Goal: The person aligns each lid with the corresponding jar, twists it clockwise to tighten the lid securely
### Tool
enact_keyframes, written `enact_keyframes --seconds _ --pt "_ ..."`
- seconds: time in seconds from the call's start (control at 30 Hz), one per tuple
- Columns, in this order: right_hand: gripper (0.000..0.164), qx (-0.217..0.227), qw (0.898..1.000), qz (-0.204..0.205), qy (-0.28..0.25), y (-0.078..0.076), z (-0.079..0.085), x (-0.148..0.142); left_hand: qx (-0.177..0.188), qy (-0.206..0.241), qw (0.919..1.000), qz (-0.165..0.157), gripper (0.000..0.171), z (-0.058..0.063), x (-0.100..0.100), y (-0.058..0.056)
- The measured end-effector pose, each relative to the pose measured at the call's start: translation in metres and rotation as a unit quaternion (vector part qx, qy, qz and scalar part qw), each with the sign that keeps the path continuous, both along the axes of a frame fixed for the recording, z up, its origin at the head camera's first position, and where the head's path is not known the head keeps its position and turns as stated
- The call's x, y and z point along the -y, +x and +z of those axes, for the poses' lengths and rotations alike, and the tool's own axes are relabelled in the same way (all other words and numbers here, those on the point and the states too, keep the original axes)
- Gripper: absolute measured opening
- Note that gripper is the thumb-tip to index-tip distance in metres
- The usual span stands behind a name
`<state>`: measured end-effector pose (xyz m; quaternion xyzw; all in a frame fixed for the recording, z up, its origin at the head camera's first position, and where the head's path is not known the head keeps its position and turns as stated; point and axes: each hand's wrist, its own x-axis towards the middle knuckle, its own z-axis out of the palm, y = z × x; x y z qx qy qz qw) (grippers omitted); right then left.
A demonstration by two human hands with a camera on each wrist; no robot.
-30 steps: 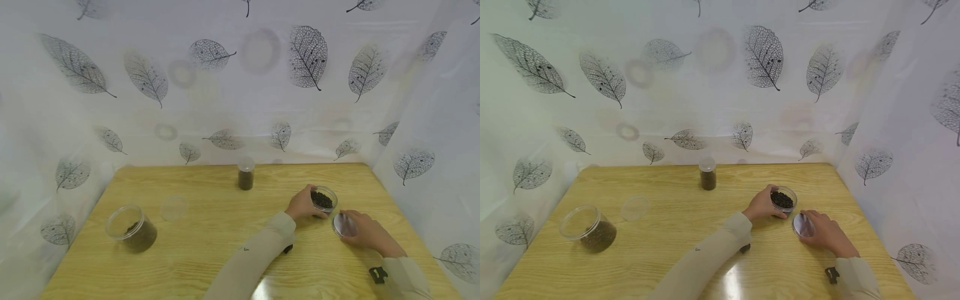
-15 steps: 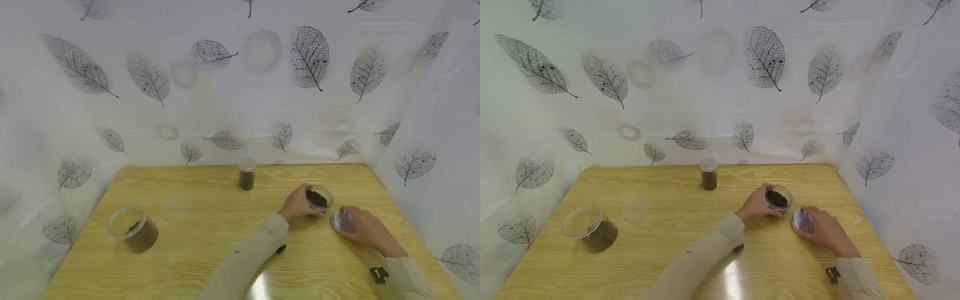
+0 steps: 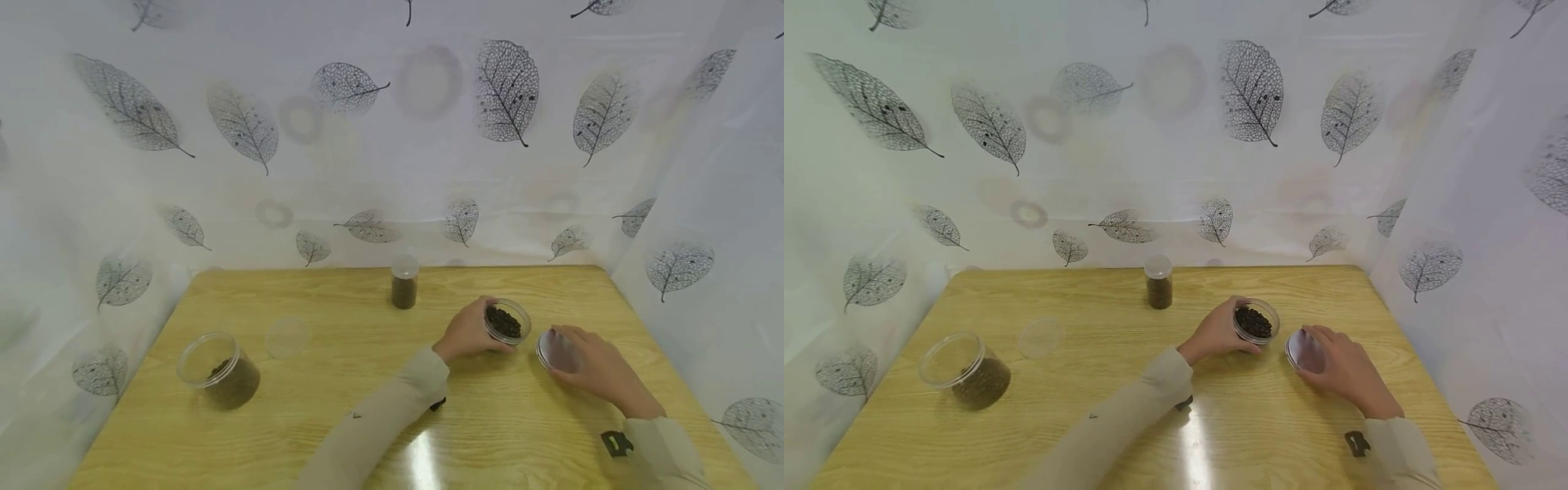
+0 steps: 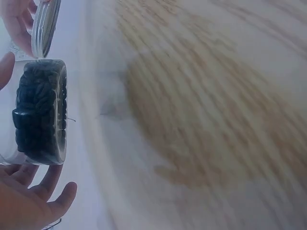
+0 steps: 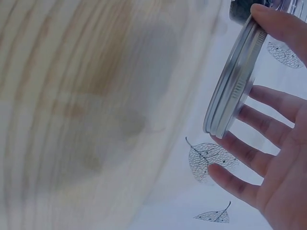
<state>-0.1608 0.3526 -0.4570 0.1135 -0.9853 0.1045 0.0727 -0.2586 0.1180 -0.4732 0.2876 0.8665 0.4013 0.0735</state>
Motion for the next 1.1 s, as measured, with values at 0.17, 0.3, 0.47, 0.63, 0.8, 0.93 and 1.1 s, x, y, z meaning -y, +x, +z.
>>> enact_keyframes --seconds 0.17,0.3,0.47,0.63,0.8,0.93,1.1 --pt "0.075 -0.039 0.999 0.021 0.005 0.000 0.005 0.007 -0.010 -0.013 0.9998 -0.008 0.097 0.011 0.014 0.007" --pt "0.077 -0.060 0.998 0.034 0.003 0.001 0.013 0.015 -0.013 -0.011 0.9998 -0.007 0.096 0.014 0.024 0.010" --pt "0.078 -0.075 0.996 0.047 -0.003 0.002 0.021 0.027 -0.022 -0.006 0.9997 -0.006 0.094 0.015 0.039 0.014" --pt "0.080 -0.079 0.995 0.056 -0.002 0.004 0.026 0.034 -0.032 -0.015 0.9994 -0.003 0.095 0.017 0.052 0.019" --pt "0.080 -0.080 0.995 0.058 -0.012 0.004 0.026 0.039 -0.041 -0.020 0.9990 0.000 0.095 0.021 0.064 0.024" --pt "0.081 -0.084 0.994 0.063 -0.019 0.004 0.026 0.042 -0.050 -0.015 0.9986 0.001 0.096 0.022 0.074 0.028" --pt "0.081 -0.099 0.992 0.078 -0.022 0.005 0.028 0.047 -0.055 -0.012 0.9984 0.006 0.096 0.022 0.086 0.032"
